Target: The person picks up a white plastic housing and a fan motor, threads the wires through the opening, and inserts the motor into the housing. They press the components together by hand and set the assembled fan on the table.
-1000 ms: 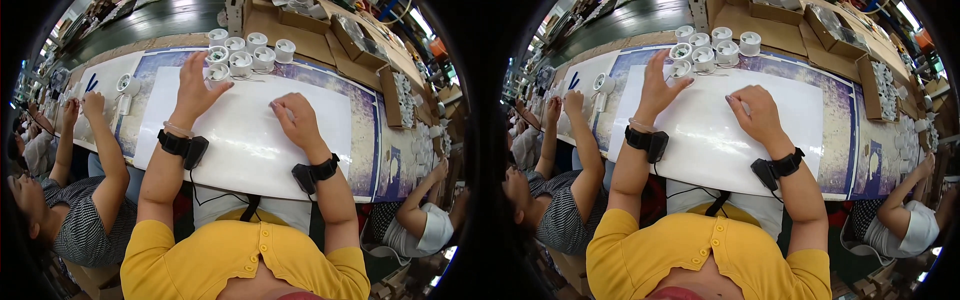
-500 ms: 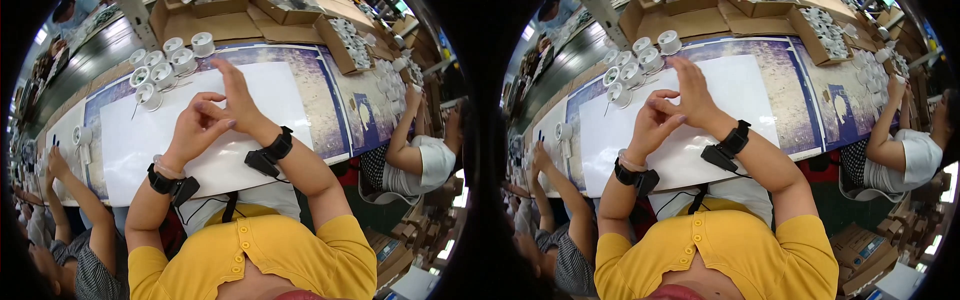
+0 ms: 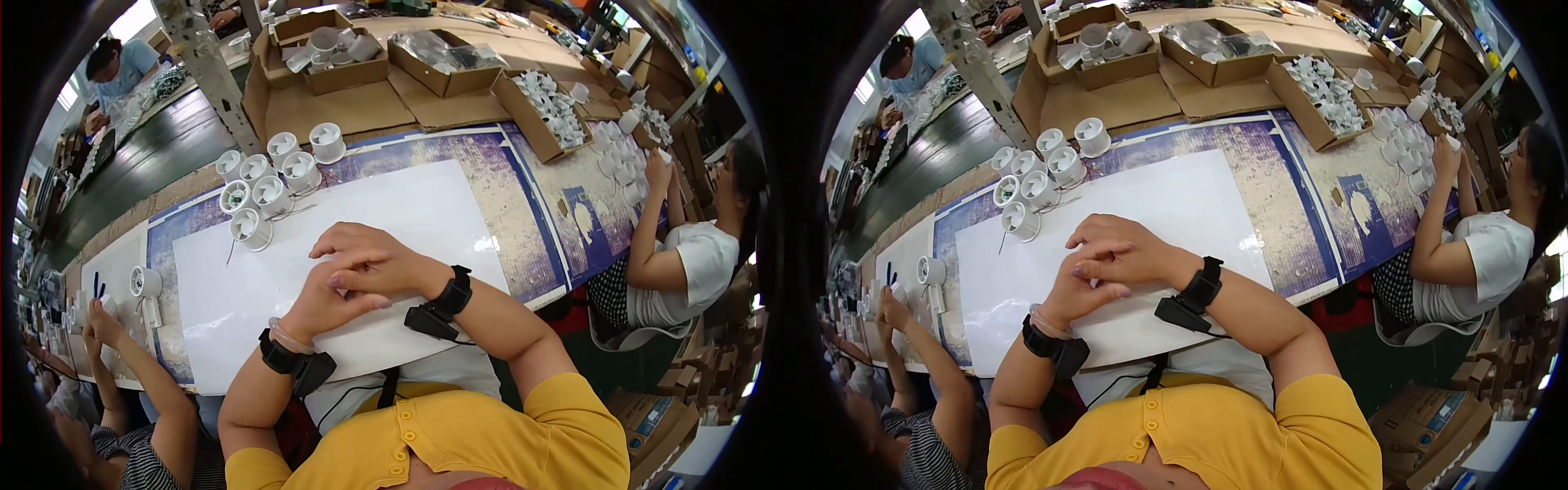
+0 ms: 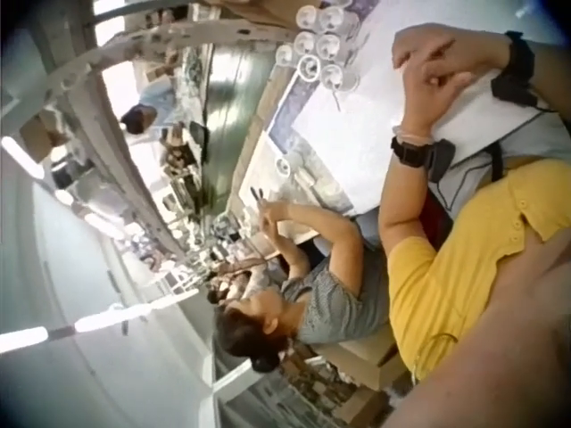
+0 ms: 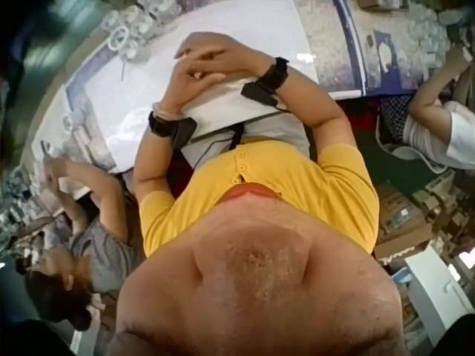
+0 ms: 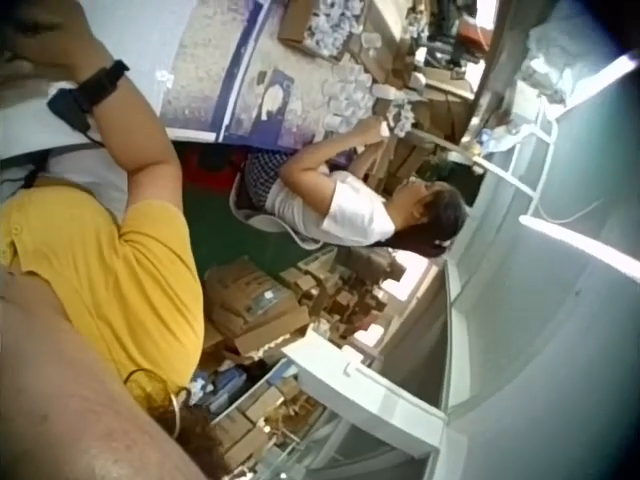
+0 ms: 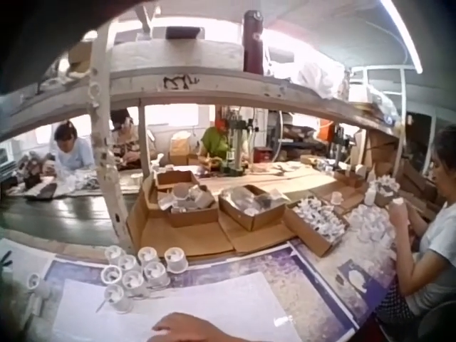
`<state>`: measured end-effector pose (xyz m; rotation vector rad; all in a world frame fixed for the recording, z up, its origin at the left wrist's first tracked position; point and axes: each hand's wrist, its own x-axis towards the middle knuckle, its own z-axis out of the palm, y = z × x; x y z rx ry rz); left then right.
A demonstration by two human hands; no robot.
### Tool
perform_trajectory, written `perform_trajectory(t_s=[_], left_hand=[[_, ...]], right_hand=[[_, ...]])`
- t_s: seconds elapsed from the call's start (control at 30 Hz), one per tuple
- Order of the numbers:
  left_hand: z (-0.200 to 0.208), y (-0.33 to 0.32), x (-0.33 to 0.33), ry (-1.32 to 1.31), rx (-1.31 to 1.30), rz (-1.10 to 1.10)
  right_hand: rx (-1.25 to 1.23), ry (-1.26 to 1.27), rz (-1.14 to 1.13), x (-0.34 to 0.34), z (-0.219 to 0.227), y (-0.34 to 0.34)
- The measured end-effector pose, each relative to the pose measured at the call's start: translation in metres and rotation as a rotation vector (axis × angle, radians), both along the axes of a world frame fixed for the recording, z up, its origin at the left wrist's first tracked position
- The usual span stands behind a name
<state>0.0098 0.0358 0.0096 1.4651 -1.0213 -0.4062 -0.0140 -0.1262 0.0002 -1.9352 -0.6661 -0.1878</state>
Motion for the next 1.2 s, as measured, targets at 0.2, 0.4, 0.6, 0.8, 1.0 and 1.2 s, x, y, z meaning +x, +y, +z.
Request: perform_trajectory(t_s=[0.2, 0.4, 0.6, 0.8, 1.0, 1.2], left_hand=[[-0.001, 0.003, 0.001, -0.158, -0.064, -0.135], [-0.007, 0.006, 0.005, -0.17, -0.073, -0.127], [-0.002, -0.001, 0.001, -0.052, -0.081, 0.022], [-0.007, 0.004, 0.002, -0.064, -0.046, -0.019], [-0.005, 0.004, 0.006, -0.181, -0.08, 0.038], [-0.007, 0.007, 0.005, -0.056, -0.056, -0.048]], right_hand=[[-0.052, 0.099, 0.102, -0.001, 0.005, 0.009], [-0.139, 0.083, 0.099, 0.003, 0.005, 0.006], [0.009, 0.281, 0.117, 0.005, 0.001, 0.009], [-0.021, 0.269, 0.117, 0.007, 0.003, 0.007], [-0.005, 0.159, 0.016, 0.01, -0.002, 0.017], [-0.063, 0.231, 0.067, 0.005, 0.003, 0.012]])
